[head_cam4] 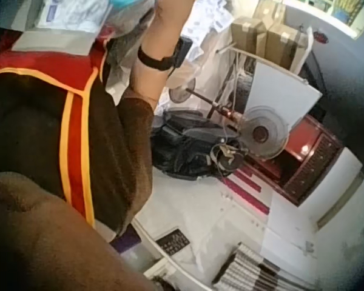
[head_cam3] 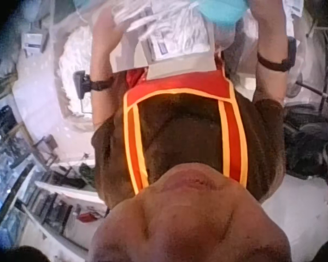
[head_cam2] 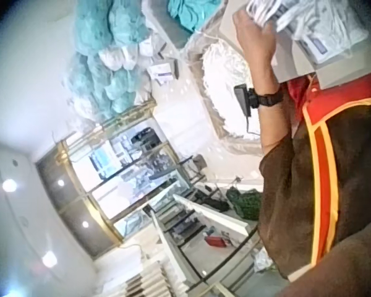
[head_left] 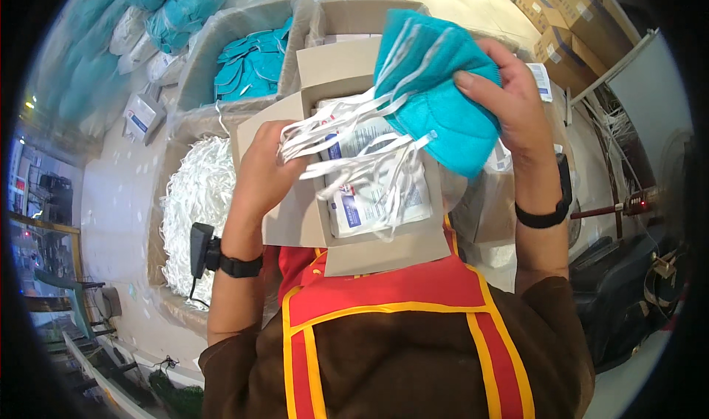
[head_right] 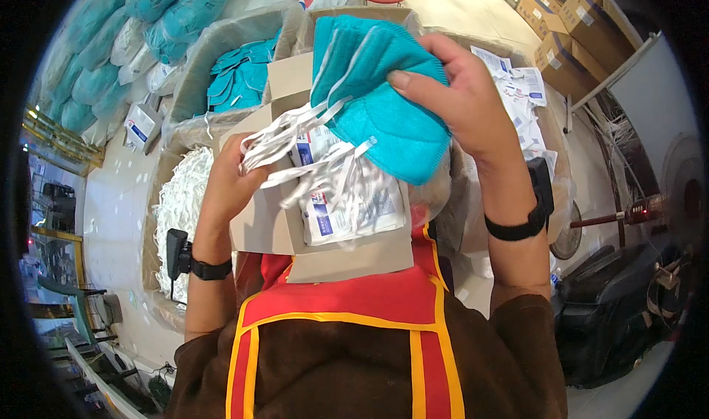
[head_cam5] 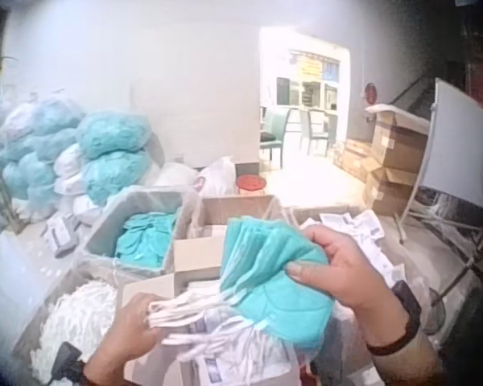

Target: The person is sorting and packing green medical masks into small cardboard boxes within a warehouse setting.

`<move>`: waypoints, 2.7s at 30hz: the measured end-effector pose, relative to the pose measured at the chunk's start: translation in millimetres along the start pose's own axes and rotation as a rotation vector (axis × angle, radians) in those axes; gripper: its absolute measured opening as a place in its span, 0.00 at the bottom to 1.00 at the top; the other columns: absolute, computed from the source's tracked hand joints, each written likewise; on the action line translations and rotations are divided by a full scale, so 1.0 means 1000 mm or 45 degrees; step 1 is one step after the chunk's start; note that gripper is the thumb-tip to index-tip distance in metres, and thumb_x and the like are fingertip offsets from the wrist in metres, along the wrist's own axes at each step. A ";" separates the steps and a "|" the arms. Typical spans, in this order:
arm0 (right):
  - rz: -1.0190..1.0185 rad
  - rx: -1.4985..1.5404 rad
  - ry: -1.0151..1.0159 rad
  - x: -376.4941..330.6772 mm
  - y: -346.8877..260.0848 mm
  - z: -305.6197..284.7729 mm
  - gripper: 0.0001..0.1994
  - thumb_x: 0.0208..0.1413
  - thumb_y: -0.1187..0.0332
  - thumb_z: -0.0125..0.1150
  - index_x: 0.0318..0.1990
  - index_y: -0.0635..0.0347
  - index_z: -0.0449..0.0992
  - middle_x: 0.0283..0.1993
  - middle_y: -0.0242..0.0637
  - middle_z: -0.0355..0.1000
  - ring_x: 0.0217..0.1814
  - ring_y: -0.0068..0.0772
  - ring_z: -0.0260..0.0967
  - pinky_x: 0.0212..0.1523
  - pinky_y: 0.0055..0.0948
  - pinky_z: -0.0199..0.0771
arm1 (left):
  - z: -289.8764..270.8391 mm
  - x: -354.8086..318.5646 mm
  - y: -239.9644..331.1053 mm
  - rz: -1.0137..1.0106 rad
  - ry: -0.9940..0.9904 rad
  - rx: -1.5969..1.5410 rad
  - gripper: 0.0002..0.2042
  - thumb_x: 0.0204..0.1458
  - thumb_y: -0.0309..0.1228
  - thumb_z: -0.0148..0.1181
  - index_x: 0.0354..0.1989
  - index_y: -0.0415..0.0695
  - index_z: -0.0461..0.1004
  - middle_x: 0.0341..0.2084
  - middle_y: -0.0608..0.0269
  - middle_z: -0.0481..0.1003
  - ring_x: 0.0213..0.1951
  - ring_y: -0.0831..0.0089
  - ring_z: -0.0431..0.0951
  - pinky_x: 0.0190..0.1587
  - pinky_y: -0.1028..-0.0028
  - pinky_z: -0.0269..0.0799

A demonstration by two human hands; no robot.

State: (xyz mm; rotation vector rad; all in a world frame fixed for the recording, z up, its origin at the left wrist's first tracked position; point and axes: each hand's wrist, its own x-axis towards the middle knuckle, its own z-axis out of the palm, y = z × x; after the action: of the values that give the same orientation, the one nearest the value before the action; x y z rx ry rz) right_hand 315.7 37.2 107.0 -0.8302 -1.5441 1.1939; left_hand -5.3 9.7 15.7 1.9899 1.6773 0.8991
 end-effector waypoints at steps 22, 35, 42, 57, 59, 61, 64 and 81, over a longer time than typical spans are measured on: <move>0.542 0.929 -0.178 0.000 0.051 0.030 0.21 0.59 0.62 0.56 0.56 0.67 0.67 0.51 0.40 0.72 0.51 0.30 0.72 0.51 0.29 0.75 | -0.003 0.016 0.096 1.180 0.290 0.417 0.16 0.43 0.26 0.62 0.43 0.54 0.77 0.51 0.66 0.73 0.58 0.66 0.69 0.64 0.58 0.49; -0.124 -0.448 -0.408 -0.044 0.071 0.062 0.11 0.62 0.66 0.54 0.40 0.65 0.77 0.38 0.34 0.73 0.41 0.26 0.68 0.44 0.29 0.68 | -0.007 0.017 0.075 0.852 -0.028 0.541 0.20 0.33 0.22 0.64 0.39 0.41 0.68 0.31 0.54 0.68 0.37 0.53 0.69 0.39 0.61 0.66; 0.694 0.351 -0.514 -0.042 0.030 0.054 0.12 0.64 0.66 0.52 0.36 0.65 0.77 0.26 0.26 0.69 0.29 0.17 0.66 0.32 0.21 0.66 | 0.006 0.003 0.074 0.663 -0.144 0.371 0.19 0.35 0.27 0.68 0.36 0.41 0.67 0.31 0.54 0.70 0.38 0.53 0.72 0.38 0.59 0.70; -0.535 -1.201 -1.100 -0.050 -0.024 0.044 0.10 0.56 0.60 0.56 0.28 0.54 0.69 0.22 0.34 0.68 0.24 0.36 0.73 0.18 0.33 0.67 | -0.042 -0.032 0.101 0.904 -0.788 0.278 0.13 0.38 0.33 0.65 0.30 0.47 0.69 0.22 0.61 0.70 0.27 0.59 0.76 0.27 0.63 0.70; -0.490 -1.173 -1.216 -0.062 -0.046 0.041 0.11 0.56 0.59 0.56 0.28 0.54 0.69 0.22 0.35 0.68 0.24 0.36 0.73 0.18 0.33 0.67 | -0.059 -0.039 0.112 1.008 -0.843 0.264 0.12 0.37 0.33 0.64 0.29 0.47 0.68 0.20 0.63 0.68 0.25 0.63 0.74 0.25 0.66 0.69; -0.461 -1.148 -1.329 -0.076 -0.065 0.039 0.12 0.57 0.58 0.56 0.27 0.54 0.69 0.22 0.35 0.69 0.23 0.36 0.73 0.17 0.32 0.67 | -0.077 -0.051 0.124 1.113 -0.889 0.264 0.11 0.37 0.32 0.62 0.27 0.47 0.67 0.19 0.64 0.65 0.23 0.66 0.73 0.23 0.69 0.68; -0.364 -0.965 -1.342 -0.083 -0.067 0.033 0.12 0.57 0.59 0.56 0.25 0.53 0.68 0.21 0.34 0.68 0.22 0.36 0.72 0.19 0.30 0.67 | -0.091 -0.059 0.129 1.218 -0.923 0.361 0.08 0.37 0.32 0.59 0.24 0.48 0.65 0.17 0.67 0.61 0.21 0.72 0.70 0.21 0.73 0.66; 0.575 0.407 -0.270 -0.039 0.047 0.058 0.12 0.63 0.64 0.51 0.48 0.62 0.70 0.32 0.29 0.73 0.19 0.11 0.55 0.18 0.11 0.52 | -0.067 -0.014 0.092 0.678 -0.163 0.831 0.19 0.31 0.28 0.70 0.29 0.44 0.64 0.25 0.58 0.70 0.31 0.54 0.74 0.29 0.60 0.68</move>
State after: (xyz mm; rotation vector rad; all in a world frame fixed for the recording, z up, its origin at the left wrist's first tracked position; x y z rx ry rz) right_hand 269.2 -1.6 48.6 -0.8819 -1.3113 1.8540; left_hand 13.8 -30.8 121.2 2.9475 1.5078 0.3622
